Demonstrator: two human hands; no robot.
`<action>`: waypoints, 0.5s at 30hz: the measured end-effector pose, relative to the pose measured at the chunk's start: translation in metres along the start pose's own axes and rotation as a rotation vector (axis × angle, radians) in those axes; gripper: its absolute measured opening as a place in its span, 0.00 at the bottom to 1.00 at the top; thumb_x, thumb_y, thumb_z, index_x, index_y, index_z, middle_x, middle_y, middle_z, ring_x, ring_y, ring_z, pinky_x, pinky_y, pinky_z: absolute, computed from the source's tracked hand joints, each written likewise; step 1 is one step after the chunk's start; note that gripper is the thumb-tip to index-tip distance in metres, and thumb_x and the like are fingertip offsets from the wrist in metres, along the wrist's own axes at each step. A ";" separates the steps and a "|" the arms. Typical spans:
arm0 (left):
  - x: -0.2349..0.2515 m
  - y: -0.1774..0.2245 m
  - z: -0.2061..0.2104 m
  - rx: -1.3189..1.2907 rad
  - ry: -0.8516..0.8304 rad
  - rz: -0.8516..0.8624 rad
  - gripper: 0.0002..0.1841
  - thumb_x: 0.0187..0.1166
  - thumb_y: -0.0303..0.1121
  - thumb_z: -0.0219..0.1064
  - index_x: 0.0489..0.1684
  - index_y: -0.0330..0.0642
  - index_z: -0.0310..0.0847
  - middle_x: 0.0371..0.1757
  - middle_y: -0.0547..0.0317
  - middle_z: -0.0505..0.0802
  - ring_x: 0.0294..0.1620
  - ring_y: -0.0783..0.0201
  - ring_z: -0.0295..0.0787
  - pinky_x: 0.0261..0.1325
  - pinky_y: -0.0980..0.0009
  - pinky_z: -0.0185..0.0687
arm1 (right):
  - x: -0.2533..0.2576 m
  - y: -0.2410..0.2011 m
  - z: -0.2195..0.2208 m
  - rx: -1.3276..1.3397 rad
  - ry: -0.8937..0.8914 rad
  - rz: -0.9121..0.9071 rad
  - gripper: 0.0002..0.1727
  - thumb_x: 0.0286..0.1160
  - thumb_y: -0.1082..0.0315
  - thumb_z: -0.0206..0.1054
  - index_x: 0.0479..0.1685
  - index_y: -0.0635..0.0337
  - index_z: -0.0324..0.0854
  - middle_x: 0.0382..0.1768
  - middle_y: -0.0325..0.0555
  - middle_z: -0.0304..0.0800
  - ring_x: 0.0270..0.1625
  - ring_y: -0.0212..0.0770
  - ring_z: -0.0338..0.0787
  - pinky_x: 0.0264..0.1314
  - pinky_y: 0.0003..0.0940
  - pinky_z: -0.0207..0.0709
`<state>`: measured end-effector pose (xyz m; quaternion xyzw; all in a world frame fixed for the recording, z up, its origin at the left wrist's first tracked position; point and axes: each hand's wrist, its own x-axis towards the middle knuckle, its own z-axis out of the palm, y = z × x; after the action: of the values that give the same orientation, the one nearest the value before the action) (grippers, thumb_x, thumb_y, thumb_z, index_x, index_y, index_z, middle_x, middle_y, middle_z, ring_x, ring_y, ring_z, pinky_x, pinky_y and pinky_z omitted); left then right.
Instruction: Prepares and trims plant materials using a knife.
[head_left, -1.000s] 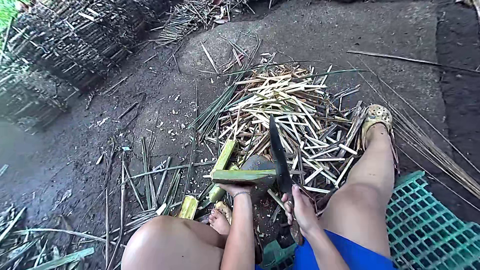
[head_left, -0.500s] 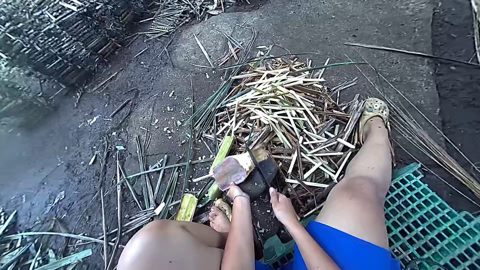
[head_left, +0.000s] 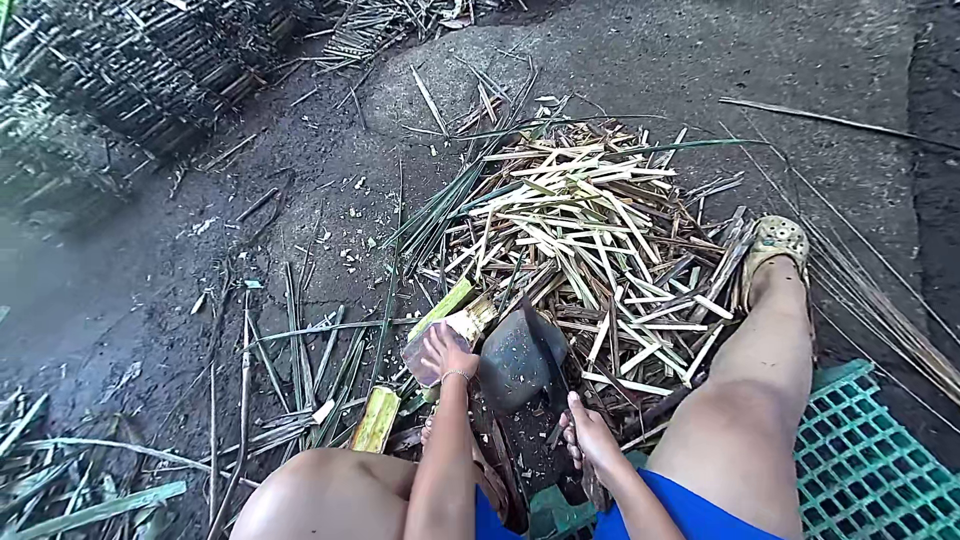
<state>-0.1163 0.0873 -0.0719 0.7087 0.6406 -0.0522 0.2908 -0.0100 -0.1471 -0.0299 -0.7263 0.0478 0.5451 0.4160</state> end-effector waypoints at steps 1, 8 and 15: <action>0.013 -0.003 -0.004 0.169 -0.105 0.059 0.63 0.58 0.38 0.82 0.98 0.57 0.37 0.97 0.43 0.36 0.96 0.35 0.25 0.85 0.22 0.27 | -0.003 -0.001 -0.004 0.033 0.010 -0.012 0.34 0.95 0.43 0.37 0.37 0.63 0.76 0.11 0.37 0.66 0.09 0.32 0.68 0.13 0.28 0.70; 0.054 -0.032 -0.017 0.612 -0.239 0.193 0.75 0.44 0.54 0.91 0.96 0.76 0.28 0.95 0.34 0.33 0.93 0.25 0.30 0.82 0.18 0.29 | -0.026 -0.014 -0.027 0.319 0.093 -0.085 0.33 0.96 0.45 0.32 0.34 0.60 0.72 0.09 0.35 0.65 0.06 0.30 0.67 0.09 0.25 0.67; 0.051 -0.007 -0.065 0.391 -0.271 0.358 0.77 0.40 0.47 0.93 0.98 0.62 0.33 0.93 0.30 0.48 0.89 0.25 0.50 0.78 0.29 0.62 | -0.023 -0.010 -0.034 0.386 0.185 -0.188 0.33 0.96 0.45 0.32 0.34 0.61 0.73 0.07 0.35 0.65 0.06 0.30 0.68 0.08 0.25 0.68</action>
<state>-0.1338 0.1632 -0.0437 0.8396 0.4385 -0.2168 0.2364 0.0115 -0.1718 -0.0029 -0.6813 0.1213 0.4158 0.5901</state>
